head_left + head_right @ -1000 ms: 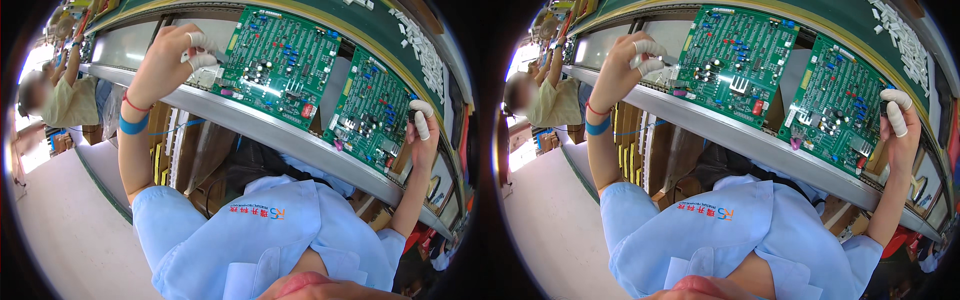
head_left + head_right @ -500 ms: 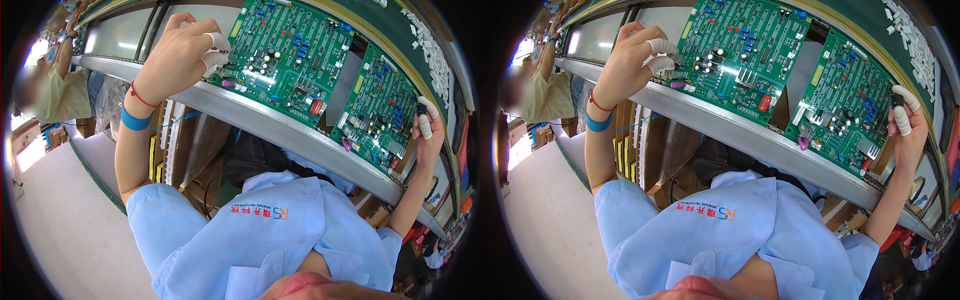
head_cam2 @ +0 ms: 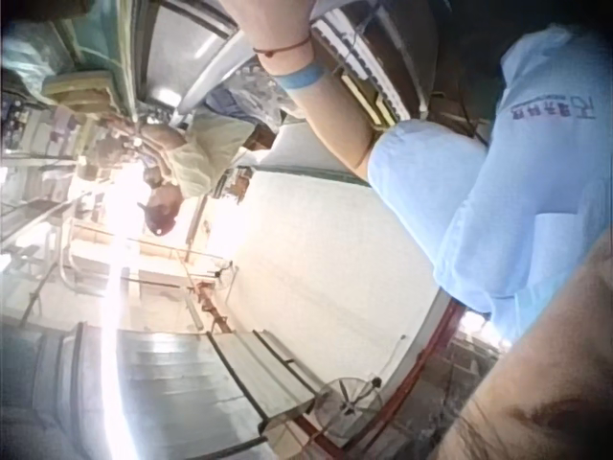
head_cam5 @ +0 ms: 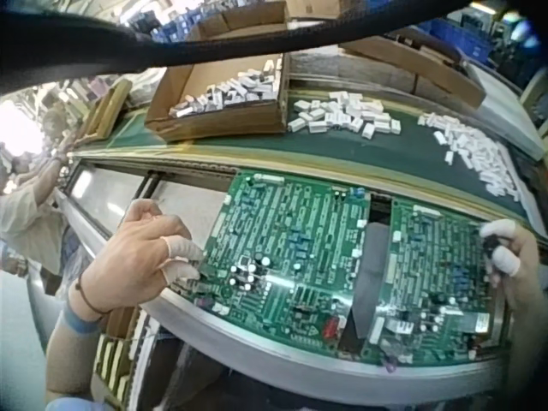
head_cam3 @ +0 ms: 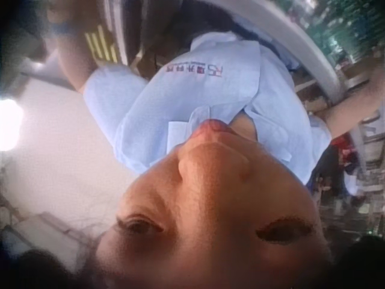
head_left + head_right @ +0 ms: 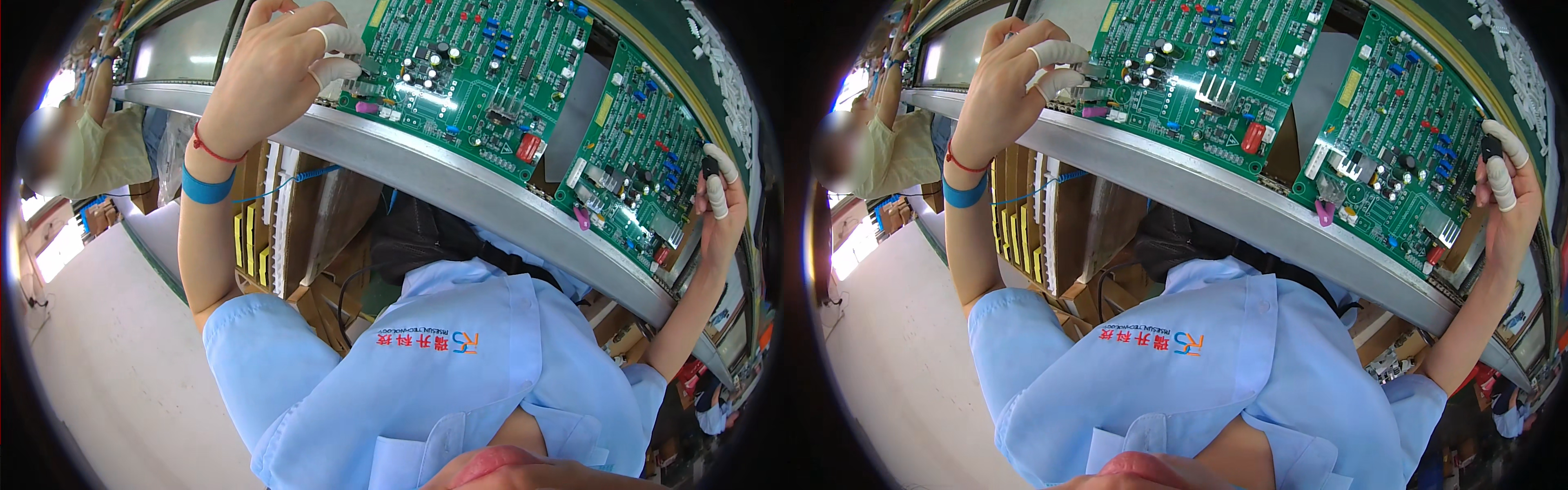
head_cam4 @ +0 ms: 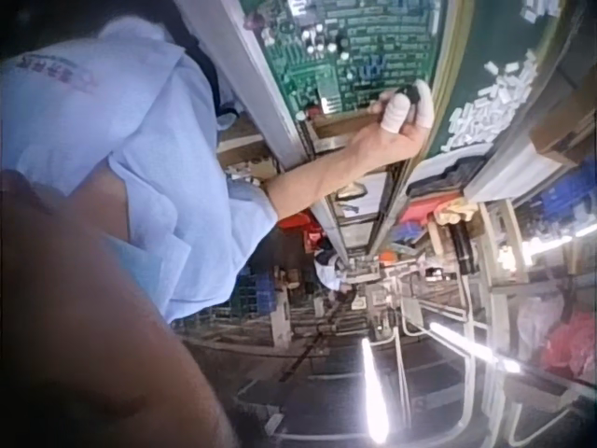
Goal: The recorder is assembling electronic components onto printed circuit boards (PCBs) on an industrial assembly line, including inserting chips and larger transformer-like components.
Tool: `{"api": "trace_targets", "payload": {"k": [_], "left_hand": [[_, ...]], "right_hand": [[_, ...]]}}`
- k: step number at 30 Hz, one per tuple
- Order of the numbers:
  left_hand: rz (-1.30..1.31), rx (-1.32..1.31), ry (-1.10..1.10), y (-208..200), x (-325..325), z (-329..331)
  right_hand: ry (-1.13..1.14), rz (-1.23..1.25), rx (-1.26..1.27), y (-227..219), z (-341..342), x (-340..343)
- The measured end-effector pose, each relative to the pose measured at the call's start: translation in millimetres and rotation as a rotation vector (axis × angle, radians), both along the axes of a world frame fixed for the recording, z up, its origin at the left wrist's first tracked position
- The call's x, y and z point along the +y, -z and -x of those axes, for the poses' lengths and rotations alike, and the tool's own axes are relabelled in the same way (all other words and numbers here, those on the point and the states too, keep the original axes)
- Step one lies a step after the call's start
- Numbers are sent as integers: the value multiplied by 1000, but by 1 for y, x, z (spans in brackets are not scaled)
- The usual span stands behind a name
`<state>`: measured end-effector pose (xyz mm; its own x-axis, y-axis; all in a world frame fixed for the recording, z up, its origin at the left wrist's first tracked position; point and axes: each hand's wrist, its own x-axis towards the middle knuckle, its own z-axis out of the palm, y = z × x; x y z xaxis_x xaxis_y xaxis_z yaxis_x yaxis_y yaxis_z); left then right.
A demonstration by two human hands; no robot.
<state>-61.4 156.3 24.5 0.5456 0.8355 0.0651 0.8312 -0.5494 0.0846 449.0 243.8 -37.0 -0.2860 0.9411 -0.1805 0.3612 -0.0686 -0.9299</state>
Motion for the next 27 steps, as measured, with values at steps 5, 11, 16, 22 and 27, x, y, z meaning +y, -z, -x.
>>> {"api": "trace_targets", "payload": {"k": [5, 11, 16, 22, 27], "left_hand": [[-12, 0, 33, -7, 1, -3], [131, 174, 52, -40, 10, -21], [-170, -431, -206, -27, 35, -2], [-414, -858, -269, 21, 71, 18], [-475, -697, -245, 31, 76, 13]], "right_hand": [[-53, 2, -73, -2, -2, 4], [-18, -61, -50, -10, 18, -3], [-133, -197, -51, -36, 49, -10], [-406, -353, -105, -68, 189, -28], [-665, -692, -199, -62, 272, -34]]}}
